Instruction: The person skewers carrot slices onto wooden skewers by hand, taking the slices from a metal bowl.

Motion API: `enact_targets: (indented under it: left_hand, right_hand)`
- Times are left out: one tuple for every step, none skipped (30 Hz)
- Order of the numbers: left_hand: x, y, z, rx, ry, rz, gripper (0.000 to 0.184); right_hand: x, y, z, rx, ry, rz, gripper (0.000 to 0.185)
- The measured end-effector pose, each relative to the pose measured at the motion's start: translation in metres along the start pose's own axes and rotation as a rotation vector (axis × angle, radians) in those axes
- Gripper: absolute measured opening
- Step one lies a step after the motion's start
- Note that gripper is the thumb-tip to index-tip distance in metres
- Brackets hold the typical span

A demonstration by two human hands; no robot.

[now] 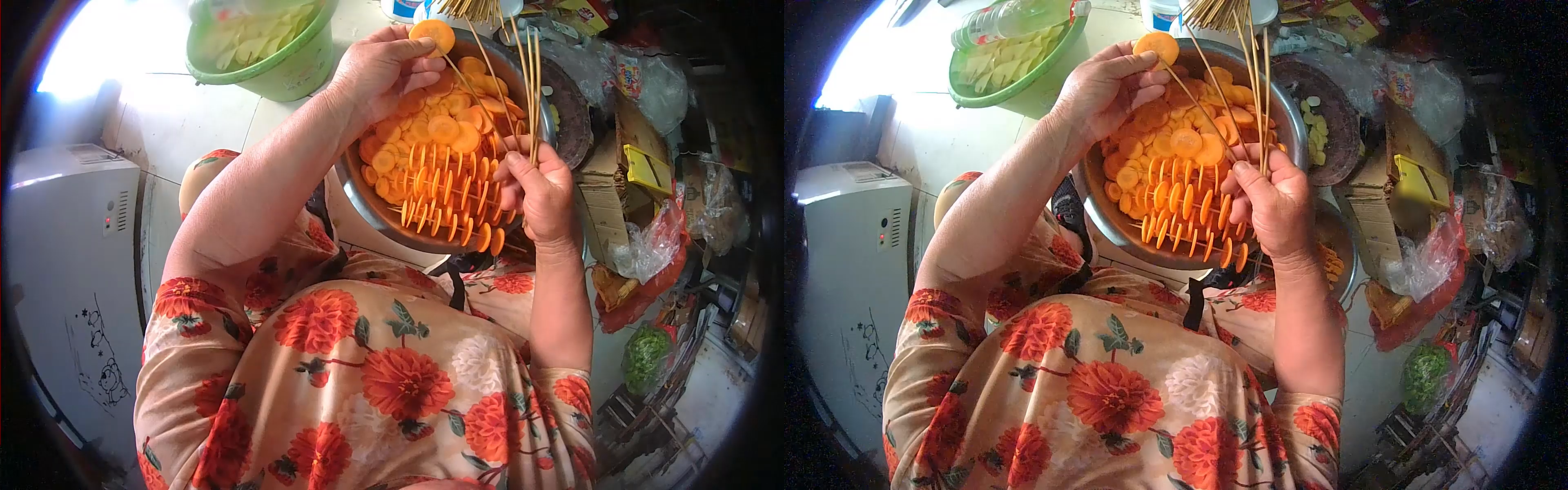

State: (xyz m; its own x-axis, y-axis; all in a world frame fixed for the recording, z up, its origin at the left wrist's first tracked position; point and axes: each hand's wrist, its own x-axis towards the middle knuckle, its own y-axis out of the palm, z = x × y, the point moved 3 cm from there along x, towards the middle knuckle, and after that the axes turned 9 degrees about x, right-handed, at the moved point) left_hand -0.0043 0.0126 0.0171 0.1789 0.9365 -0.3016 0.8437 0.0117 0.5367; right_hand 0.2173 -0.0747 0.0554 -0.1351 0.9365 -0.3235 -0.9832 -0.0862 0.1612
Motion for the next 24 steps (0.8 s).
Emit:
enact_targets:
  left_hand:
    - [0.0, 0.001, -0.001, 0.0, -0.001, 0.0, 0.02]
    - [0.0, 0.0, -0.001, 0.011, -0.008, -0.012, 0.021]
    - [0.0, 0.0, -0.001, 0.022, -0.015, -0.025, 0.022]
    - [0.001, 0.0, -0.001, 0.022, -0.017, -0.026, 0.022]
    - [0.001, 0.0, -0.001, 0.031, -0.015, -0.042, 0.023]
    - [0.001, 0.0, -0.001, 0.041, -0.012, -0.057, 0.024]
    - [0.001, 0.0, 0.0, 0.041, -0.014, -0.058, 0.024]
    - [0.001, 0.0, 0.0, 0.042, -0.013, -0.058, 0.025]
    - [0.001, 0.0, 0.0, 0.043, -0.011, -0.058, 0.025]
    - [0.001, 0.001, 0.0, 0.043, -0.012, -0.058, 0.025]
    - [0.001, 0.001, 0.0, 0.04, -0.01, -0.062, 0.024]
    - [0.0, 0.001, 0.0, 0.037, -0.008, -0.067, 0.023]
    - [0.0, 0.002, 0.0, 0.037, -0.009, -0.067, 0.023]
    - [-0.001, 0.002, 0.001, 0.046, -0.006, -0.08, 0.023]
    - [-0.002, 0.003, 0.0, 0.056, -0.002, -0.093, 0.022]
    - [-0.003, 0.004, -0.001, 0.056, -0.004, -0.094, 0.022]
    - [-0.004, 0.004, -0.002, 0.093, -0.006, -0.097, 0.021]
    - [-0.004, 0.005, -0.002, 0.13, -0.009, -0.1, 0.02]
    - [-0.004, 0.005, -0.001, 0.13, -0.01, -0.1, 0.02]
    - [-0.004, 0.004, -0.001, 0.176, 0.01, -0.116, 0.019]
    - [-0.004, 0.005, -0.002, 0.221, 0.029, -0.132, 0.017]
    - [-0.006, 0.006, -0.003, 0.222, 0.027, -0.132, 0.017]
    - [-0.008, 0.008, -0.003, 0.241, 0.08, -0.138, 0.017]
    - [-0.012, 0.012, -0.004, 0.26, 0.132, -0.143, 0.017]
  right_hand:
    - [-0.001, 0.0, 0.002, 0.0, 0.001, -0.001, 0.017]
    - [-0.001, 0.0, 0.003, -0.022, 0.001, -0.011, 0.017]
    - [-0.001, -0.001, 0.003, -0.044, 0.002, -0.02, 0.016]
    - [-0.001, -0.001, 0.003, -0.044, 0.004, -0.021, 0.016]
    - [-0.001, -0.001, 0.003, -0.049, 0.0, -0.023, 0.016]
    - [-0.001, -0.001, 0.003, -0.054, -0.004, -0.026, 0.016]
    - [-0.001, 0.0, 0.003, -0.053, -0.001, -0.026, 0.016]
    - [-0.003, 0.001, 0.004, -0.065, -0.008, -0.031, 0.015]
    - [-0.003, 0.001, 0.005, -0.078, -0.015, -0.036, 0.015]
    - [-0.003, 0.001, 0.005, -0.078, -0.015, -0.036, 0.015]
    - [-0.003, 0.0, 0.005, -0.08, -0.014, -0.036, 0.015]
    - [-0.003, 0.0, 0.005, -0.083, -0.013, -0.037, 0.015]
    - [-0.004, 0.0, 0.005, -0.083, -0.012, -0.037, 0.015]
    - [-0.004, 0.001, 0.005, -0.096, -0.01, -0.039, 0.015]
    - [-0.004, 0.001, 0.006, -0.108, -0.007, -0.041, 0.015]
    - [-0.004, 0.001, 0.005, -0.108, -0.006, -0.041, 0.015]
    - [-0.004, 0.0, 0.004, -0.102, -0.001, -0.037, 0.015]
    - [-0.004, -0.001, 0.004, -0.097, 0.004, -0.033, 0.015]
    - [-0.004, -0.001, 0.003, -0.097, 0.005, -0.034, 0.015]
    - [-0.004, -0.001, 0.002, -0.104, -0.001, -0.04, 0.015]
    - [-0.004, 0.0, 0.001, -0.11, -0.007, -0.046, 0.014]
    - [-0.006, 0.002, 0.002, -0.11, -0.006, -0.047, 0.014]
    - [-0.007, 0.004, 0.002, -0.099, -0.01, -0.045, 0.014]
    - [-0.008, 0.007, 0.002, -0.088, -0.013, -0.043, 0.014]
